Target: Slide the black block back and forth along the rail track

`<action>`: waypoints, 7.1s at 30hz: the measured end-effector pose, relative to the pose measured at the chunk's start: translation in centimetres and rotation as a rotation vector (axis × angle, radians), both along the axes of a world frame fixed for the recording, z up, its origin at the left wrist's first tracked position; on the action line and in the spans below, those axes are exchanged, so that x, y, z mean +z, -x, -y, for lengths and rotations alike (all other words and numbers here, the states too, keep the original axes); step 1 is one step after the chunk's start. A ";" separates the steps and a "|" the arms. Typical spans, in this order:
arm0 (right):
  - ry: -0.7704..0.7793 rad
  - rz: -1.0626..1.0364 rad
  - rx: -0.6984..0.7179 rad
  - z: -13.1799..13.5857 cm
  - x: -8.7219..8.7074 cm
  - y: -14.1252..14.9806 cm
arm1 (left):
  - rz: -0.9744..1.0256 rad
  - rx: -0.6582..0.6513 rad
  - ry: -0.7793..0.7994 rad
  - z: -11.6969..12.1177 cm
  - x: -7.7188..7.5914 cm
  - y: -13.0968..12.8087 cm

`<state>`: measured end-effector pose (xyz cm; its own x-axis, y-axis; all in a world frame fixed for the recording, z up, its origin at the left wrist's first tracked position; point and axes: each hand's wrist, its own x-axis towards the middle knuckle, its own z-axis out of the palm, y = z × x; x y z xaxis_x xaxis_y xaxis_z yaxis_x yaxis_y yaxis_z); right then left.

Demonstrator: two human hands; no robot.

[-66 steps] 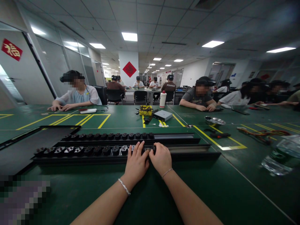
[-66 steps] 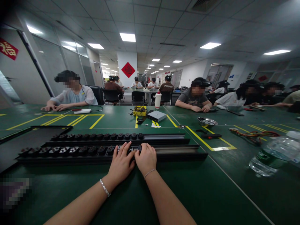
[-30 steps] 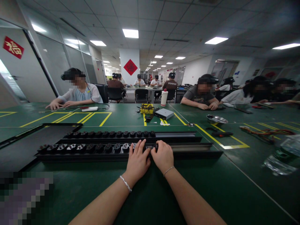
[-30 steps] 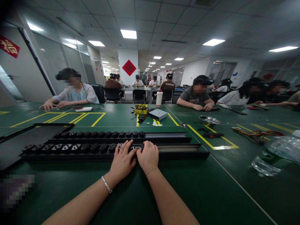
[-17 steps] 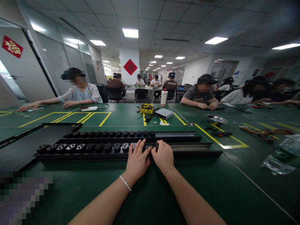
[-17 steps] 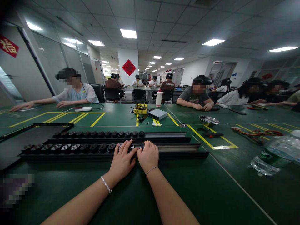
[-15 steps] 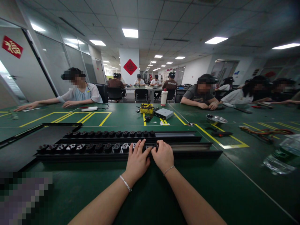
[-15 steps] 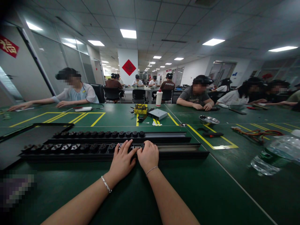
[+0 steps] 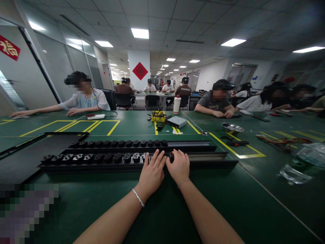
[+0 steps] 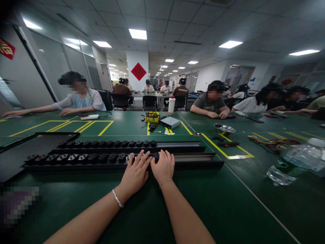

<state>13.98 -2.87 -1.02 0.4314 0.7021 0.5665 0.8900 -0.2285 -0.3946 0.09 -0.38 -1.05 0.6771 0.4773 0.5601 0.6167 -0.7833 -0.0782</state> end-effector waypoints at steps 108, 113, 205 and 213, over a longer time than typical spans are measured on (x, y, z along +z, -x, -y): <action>0.024 0.032 0.054 1.1 0.3 -1.2 | -0.012 -0.022 0.196 2.2 -0.3 -0.2; 0.030 0.026 0.040 0.9 0.4 -1.3 | -0.015 -0.029 0.208 2.2 -0.3 -0.2; 0.034 -0.017 -0.028 0.5 0.3 -1.4 | -0.021 -0.017 0.217 2.2 -0.2 -0.1; 0.035 -0.018 -0.025 0.5 0.4 -1.5 | -0.019 -0.016 0.204 2.2 -0.3 -0.1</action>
